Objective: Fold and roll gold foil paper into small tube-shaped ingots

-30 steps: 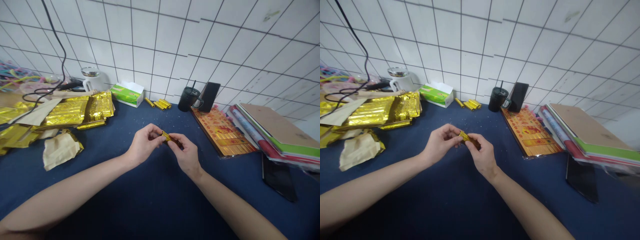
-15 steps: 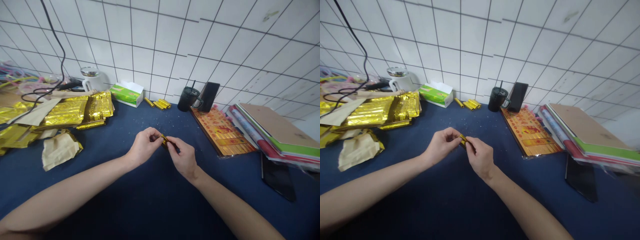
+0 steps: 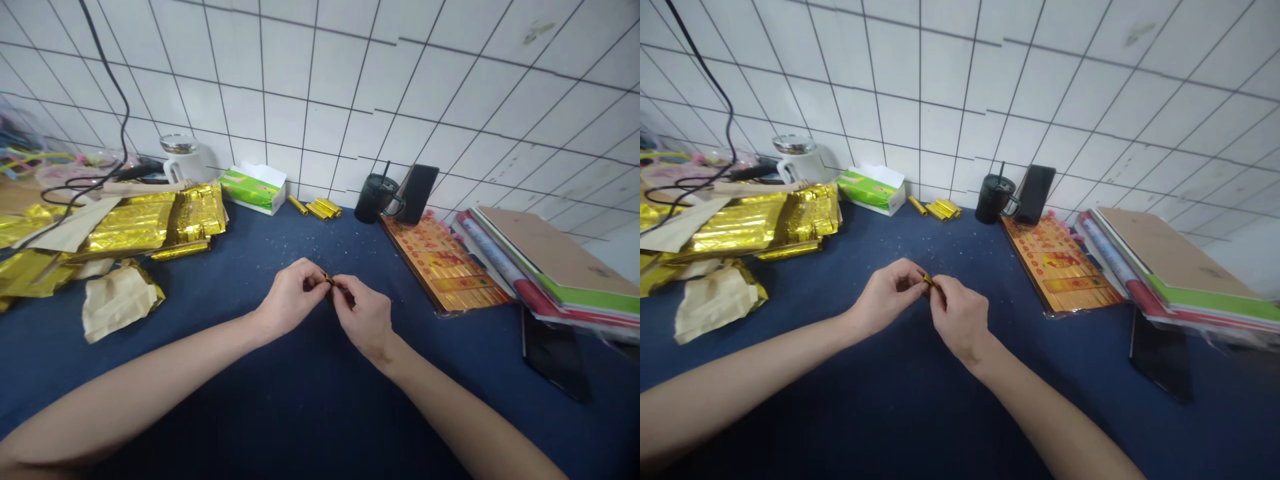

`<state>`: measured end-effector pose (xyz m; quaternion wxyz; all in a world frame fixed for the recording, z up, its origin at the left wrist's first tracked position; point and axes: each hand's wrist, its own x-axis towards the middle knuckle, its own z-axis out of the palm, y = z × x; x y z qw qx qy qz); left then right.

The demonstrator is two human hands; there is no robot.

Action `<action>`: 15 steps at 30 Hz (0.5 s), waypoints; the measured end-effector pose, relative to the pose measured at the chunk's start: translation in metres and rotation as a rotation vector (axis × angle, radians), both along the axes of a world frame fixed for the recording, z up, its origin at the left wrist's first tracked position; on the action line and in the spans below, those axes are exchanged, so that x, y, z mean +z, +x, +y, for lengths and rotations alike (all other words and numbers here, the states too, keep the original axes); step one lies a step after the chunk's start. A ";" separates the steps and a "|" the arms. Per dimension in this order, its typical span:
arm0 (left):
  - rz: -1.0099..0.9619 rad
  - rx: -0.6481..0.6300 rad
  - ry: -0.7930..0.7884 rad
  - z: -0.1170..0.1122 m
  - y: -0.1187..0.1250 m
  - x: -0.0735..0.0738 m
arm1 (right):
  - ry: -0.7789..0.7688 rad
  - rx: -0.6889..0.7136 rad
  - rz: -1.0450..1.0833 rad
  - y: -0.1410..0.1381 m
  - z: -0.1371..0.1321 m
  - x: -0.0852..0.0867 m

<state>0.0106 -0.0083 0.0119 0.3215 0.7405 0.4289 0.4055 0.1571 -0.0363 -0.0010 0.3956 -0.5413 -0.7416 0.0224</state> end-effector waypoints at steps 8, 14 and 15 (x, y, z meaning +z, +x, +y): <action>0.044 0.019 0.043 0.003 0.001 -0.007 | 0.062 0.089 -0.120 0.002 -0.001 -0.002; 0.088 0.053 -0.022 0.004 0.000 -0.007 | -0.033 0.123 -0.031 0.001 -0.001 -0.005; 0.087 0.055 -0.040 0.004 0.000 -0.006 | -0.061 0.124 0.010 0.000 0.000 -0.005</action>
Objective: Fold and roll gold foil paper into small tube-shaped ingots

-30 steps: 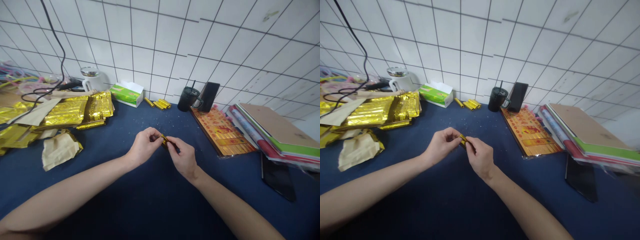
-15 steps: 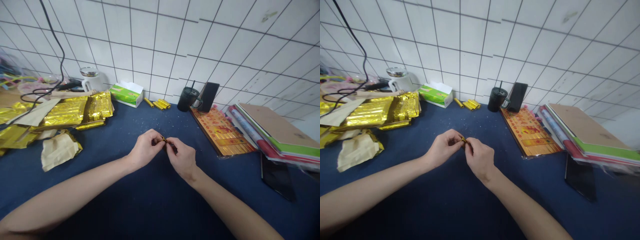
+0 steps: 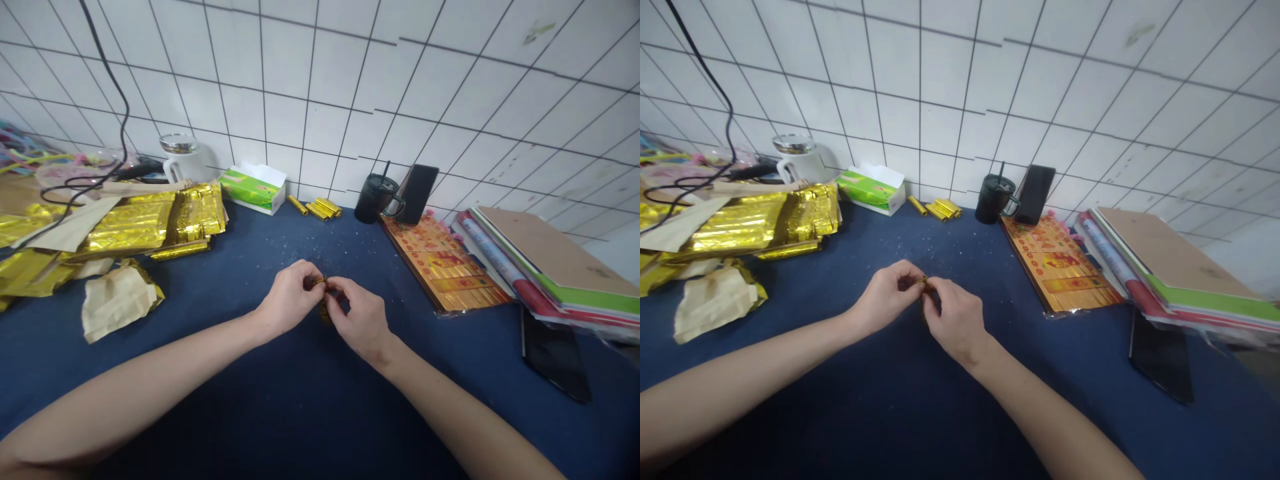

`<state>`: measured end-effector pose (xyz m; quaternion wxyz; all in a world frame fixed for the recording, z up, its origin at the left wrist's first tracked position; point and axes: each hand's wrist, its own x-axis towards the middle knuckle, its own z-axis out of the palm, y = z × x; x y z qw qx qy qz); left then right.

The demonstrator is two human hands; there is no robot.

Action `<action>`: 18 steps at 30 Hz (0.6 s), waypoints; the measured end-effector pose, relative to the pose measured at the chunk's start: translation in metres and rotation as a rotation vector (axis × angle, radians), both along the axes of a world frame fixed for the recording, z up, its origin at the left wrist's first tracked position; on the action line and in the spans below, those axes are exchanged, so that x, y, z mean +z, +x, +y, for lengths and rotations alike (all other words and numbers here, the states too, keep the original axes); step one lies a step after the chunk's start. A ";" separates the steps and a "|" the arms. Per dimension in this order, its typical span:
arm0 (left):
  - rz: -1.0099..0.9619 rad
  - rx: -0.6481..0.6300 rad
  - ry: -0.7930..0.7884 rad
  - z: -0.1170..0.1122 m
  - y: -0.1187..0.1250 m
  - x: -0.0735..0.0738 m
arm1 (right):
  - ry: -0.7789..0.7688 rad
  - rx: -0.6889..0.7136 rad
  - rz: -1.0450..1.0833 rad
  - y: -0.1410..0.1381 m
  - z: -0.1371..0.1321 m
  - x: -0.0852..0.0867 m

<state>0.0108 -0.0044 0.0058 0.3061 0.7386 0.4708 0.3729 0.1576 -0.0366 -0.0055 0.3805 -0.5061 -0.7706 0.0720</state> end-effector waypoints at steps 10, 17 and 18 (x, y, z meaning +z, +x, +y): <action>0.012 -0.012 -0.049 0.002 0.000 0.000 | -0.047 -0.011 0.047 0.000 0.003 -0.003; 0.046 -0.040 -0.011 -0.001 0.001 0.002 | -0.026 -0.073 0.018 -0.002 0.002 -0.004; 0.049 -0.040 -0.009 -0.001 0.001 0.002 | -0.033 -0.074 0.015 -0.002 0.002 -0.003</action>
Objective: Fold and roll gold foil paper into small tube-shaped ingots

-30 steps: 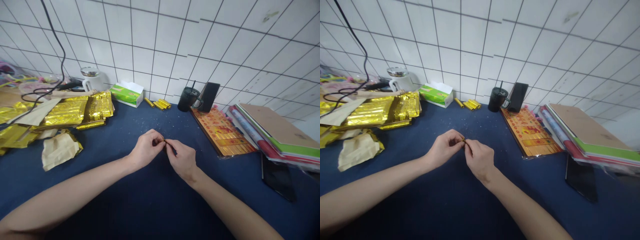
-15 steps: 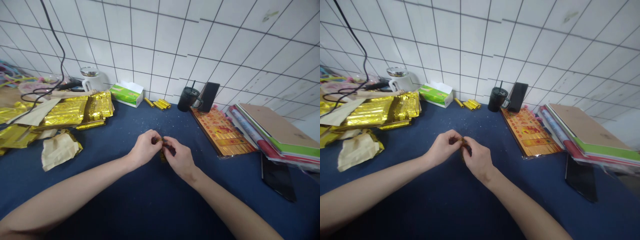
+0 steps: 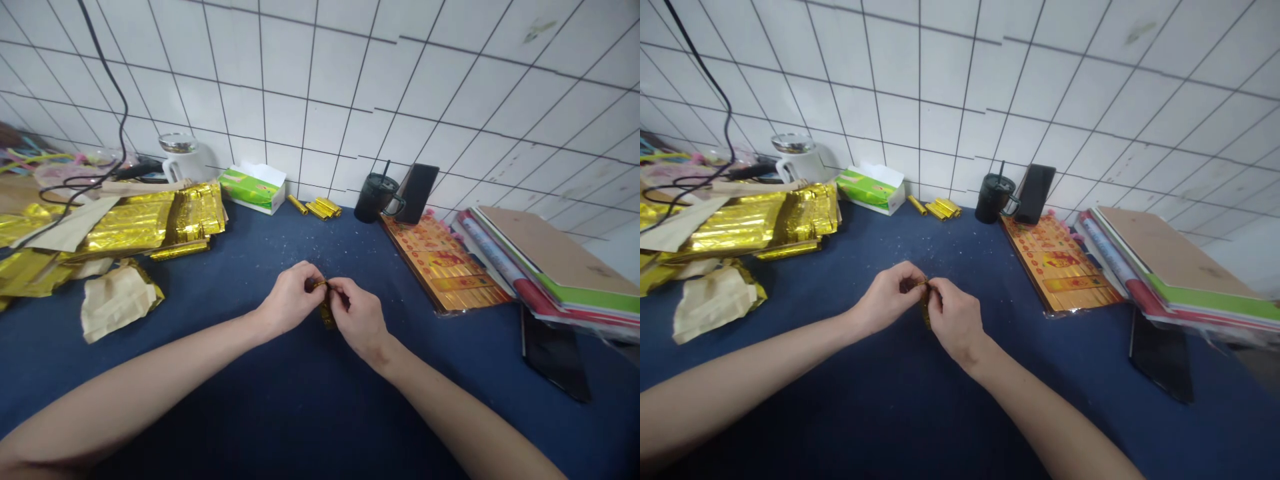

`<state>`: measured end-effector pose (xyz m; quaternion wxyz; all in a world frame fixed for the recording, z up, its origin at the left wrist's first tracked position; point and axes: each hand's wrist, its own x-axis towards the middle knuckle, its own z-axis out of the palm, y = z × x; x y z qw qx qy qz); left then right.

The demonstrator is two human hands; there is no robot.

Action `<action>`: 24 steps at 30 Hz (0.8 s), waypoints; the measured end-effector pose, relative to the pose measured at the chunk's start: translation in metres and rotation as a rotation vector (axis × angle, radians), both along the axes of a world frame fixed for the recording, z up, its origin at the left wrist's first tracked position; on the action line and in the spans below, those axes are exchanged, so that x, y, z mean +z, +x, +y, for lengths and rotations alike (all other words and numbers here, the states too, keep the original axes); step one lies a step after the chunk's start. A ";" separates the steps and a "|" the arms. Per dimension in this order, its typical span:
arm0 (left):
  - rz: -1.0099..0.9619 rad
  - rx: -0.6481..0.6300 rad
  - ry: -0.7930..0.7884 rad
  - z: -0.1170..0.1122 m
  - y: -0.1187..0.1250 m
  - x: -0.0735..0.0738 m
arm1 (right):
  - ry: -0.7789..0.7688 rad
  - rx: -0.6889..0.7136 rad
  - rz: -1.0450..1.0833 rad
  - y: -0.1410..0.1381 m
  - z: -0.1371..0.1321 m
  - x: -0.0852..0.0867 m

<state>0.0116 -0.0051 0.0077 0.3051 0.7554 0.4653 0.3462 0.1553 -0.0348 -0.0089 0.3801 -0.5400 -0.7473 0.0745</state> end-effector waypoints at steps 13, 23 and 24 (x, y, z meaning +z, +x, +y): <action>-0.002 -0.064 0.004 0.001 -0.001 -0.001 | -0.033 0.138 0.090 0.004 0.001 0.005; -0.065 -0.121 -0.053 0.004 -0.004 0.003 | -0.332 0.199 0.495 0.013 0.013 0.001; -0.066 -0.119 -0.061 0.004 -0.004 0.002 | -0.331 0.200 0.499 0.013 0.014 0.001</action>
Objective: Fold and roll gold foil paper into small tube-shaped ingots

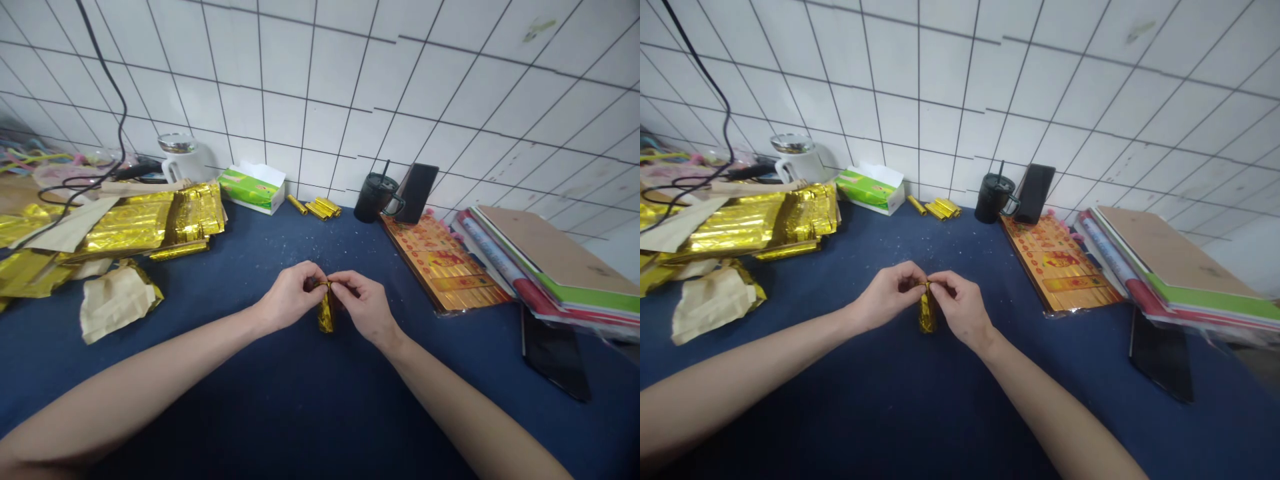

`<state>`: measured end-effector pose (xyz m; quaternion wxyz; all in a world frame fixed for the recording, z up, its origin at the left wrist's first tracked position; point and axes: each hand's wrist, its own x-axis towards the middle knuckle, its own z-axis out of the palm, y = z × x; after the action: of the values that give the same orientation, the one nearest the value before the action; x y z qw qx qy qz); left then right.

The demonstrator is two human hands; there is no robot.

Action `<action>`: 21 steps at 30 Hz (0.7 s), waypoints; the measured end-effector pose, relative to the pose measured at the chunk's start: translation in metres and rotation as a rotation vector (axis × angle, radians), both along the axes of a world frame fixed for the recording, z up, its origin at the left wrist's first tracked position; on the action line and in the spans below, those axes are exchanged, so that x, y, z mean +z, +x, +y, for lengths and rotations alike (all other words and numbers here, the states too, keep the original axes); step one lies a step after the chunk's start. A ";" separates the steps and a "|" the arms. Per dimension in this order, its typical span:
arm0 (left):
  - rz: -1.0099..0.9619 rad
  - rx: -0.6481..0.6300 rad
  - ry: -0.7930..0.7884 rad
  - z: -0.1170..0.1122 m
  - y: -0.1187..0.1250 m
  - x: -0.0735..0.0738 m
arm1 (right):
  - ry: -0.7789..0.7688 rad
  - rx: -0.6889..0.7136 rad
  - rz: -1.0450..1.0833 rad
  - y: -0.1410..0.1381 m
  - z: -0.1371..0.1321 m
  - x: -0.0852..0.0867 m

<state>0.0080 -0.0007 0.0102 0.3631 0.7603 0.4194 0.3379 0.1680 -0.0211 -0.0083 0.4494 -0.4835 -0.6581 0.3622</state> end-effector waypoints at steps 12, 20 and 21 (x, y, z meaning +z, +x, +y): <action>-0.091 -0.124 -0.263 0.003 0.000 -0.004 | -0.051 0.136 0.014 0.006 0.001 0.011; -0.136 -0.188 -0.347 0.003 0.000 -0.005 | -0.128 0.135 0.079 0.006 0.004 0.010; -0.133 -0.193 -0.347 0.003 -0.001 -0.004 | -0.128 0.140 0.081 0.006 0.004 0.010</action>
<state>0.0075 0.0020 0.0061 0.5463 0.6989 0.3718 0.2737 0.1740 -0.0167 0.0015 0.4174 -0.4492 -0.6468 0.4534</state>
